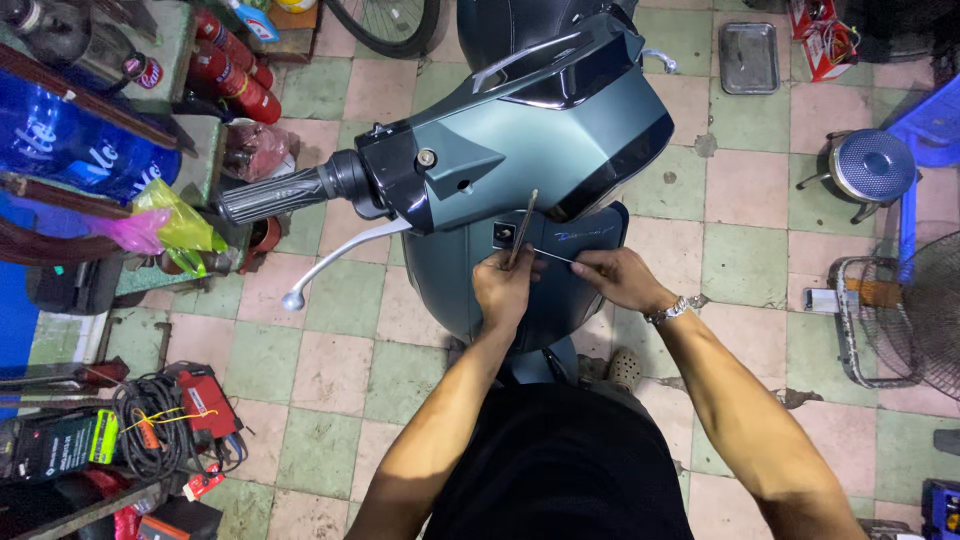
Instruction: The person unscrews and removes panels from a scooter using a screwdriver, handling screws and panel sections by hand.
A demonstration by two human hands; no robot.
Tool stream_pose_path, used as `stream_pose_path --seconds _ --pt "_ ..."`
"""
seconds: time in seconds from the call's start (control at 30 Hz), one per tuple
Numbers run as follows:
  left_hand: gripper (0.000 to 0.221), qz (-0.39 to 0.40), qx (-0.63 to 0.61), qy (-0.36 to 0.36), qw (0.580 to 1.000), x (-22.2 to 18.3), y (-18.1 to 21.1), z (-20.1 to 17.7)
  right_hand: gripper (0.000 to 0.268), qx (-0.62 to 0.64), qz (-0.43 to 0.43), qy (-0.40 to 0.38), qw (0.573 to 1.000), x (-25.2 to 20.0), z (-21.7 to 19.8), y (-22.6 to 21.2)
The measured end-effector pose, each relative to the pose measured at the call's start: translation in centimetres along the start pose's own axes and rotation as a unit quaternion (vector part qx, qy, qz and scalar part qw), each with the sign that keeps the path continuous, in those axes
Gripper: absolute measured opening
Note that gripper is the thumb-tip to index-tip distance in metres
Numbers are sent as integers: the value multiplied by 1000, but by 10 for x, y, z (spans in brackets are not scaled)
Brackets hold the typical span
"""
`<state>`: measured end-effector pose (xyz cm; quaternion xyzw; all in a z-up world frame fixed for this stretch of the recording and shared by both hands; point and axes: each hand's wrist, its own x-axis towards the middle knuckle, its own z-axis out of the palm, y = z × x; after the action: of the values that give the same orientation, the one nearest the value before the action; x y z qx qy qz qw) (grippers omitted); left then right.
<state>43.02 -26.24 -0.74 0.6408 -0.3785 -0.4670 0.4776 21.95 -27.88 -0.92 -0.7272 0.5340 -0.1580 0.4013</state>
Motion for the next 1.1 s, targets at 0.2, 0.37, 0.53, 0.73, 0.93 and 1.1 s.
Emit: stream_pose_path --seconds 0.2,0.37,0.53,0.73,0.93,1.1 --pt "50 40 233 107 966 7 11 -22 37 -83 -34 108 990 0 11 -17" --pt "47 163 237 85 954 13 -8 -24 38 -104 -115 185 970 7 30 -45" --pt "44 228 307 32 924 21 -21 -27 41 -114 -112 207 965 8 34 -48" --pt "51 286 280 31 916 20 -12 -28 38 -100 -135 229 959 11 39 -41" --pt "51 281 263 35 922 24 -16 -27 34 -119 -191 238 945 15 38 -38" --pt "33 257 229 11 939 21 -16 -37 29 -121 -227 226 940 14 39 -45"
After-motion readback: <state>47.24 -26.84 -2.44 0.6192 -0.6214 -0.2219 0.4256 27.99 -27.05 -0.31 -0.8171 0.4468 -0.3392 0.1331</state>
